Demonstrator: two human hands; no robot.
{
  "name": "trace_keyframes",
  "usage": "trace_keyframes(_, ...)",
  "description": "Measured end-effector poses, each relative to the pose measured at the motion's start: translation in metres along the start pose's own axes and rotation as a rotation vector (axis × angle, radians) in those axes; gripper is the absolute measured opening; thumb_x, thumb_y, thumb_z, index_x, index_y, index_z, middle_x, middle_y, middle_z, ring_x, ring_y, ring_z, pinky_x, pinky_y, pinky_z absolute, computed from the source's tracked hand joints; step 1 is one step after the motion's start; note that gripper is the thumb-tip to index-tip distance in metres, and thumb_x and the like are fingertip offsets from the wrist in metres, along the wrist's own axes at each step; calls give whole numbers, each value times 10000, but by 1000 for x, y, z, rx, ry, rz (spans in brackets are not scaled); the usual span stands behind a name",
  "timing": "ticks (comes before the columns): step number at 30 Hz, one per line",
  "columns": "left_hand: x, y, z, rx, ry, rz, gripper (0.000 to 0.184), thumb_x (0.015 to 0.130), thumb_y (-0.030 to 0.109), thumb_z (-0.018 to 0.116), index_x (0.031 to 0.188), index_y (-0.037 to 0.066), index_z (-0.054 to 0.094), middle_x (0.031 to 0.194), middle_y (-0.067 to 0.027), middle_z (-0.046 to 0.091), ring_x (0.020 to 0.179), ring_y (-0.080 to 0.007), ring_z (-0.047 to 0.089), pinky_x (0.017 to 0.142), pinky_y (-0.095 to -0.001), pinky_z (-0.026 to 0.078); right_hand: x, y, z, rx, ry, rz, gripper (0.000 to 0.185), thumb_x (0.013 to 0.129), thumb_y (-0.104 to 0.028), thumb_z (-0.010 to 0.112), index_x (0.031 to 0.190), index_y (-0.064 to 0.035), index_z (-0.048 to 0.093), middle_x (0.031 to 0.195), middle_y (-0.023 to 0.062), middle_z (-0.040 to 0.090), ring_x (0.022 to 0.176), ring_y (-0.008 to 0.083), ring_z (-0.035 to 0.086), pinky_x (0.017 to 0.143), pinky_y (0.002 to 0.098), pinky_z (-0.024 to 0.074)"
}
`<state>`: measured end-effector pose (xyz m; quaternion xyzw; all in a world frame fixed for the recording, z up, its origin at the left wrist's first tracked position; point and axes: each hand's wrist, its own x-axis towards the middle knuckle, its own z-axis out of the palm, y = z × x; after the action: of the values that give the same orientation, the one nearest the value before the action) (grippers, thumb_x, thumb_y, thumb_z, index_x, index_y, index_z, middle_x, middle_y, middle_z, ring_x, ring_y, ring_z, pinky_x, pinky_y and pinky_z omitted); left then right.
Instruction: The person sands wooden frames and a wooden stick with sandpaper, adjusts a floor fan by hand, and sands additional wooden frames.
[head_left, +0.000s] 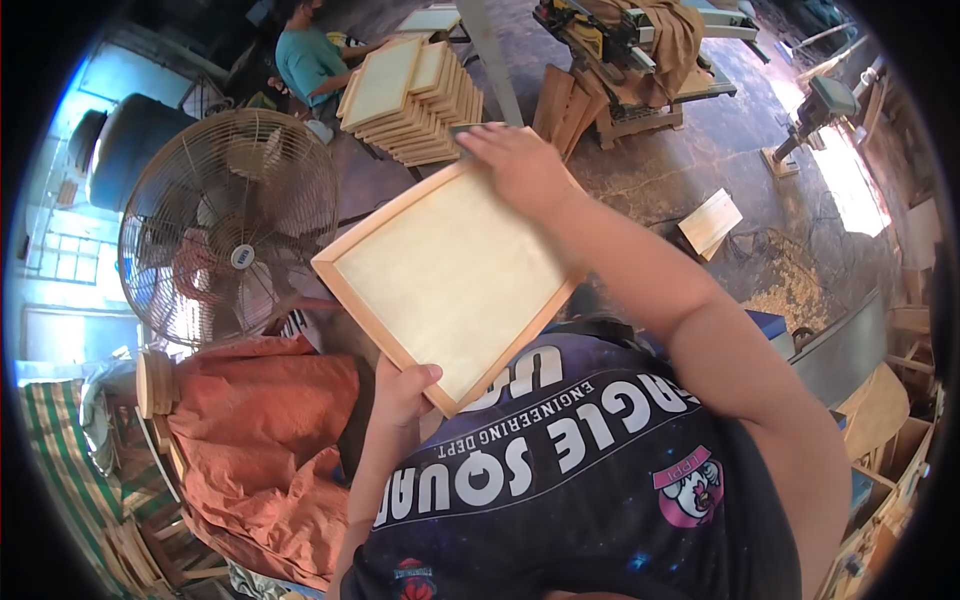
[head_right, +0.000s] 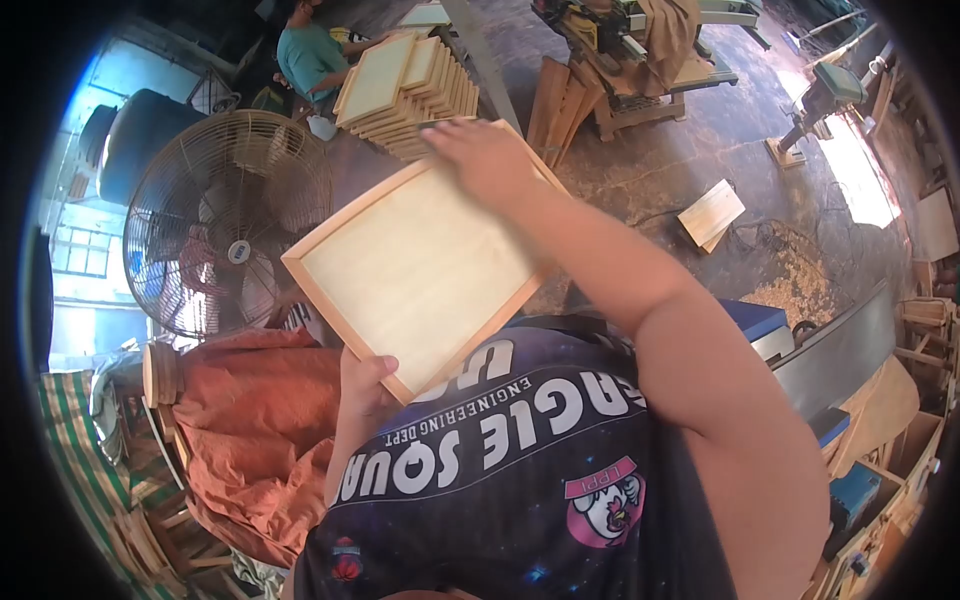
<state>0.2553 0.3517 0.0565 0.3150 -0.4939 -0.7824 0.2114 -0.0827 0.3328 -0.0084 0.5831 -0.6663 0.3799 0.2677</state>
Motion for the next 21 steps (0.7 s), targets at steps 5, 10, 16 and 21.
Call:
trace_keyframes(5,-1,-2,-8,-36,-46,2,780,738,27,684,1459,-72,404,1351,-191,594,1235,-338,629,1027,-448,537,-16,32,1,185,-436,641,407,986,-87,469,1338,-125,671,1319,129,684,1251,286,637,1091,400,490)
trace_keyframes(10,-5,-2,-5,12,-8,-48,867,704,125,778,1458,-82,402,1341,-205,596,1199,-337,640,983,-431,560,-44,25,31,326,-222,549,377,995,-108,489,1324,-100,674,1338,158,653,1171,326,670,1035,414,522)
trace_keyframes(16,-12,-4,-8,27,-33,42,832,725,107,770,1451,-80,411,1350,-192,595,1209,-328,633,997,-432,548,-40,4,28,401,-204,408,402,973,-87,474,1332,-50,650,1266,220,676,1133,388,668,1014,457,529)
trace_keyframes(21,-4,-10,-18,-17,-69,20,764,757,41,703,1458,-59,418,1361,-180,591,1232,-317,624,1009,-431,538,-37,20,36,267,-200,639,446,942,-13,494,1359,-75,640,1116,246,702,974,416,694,880,476,565)
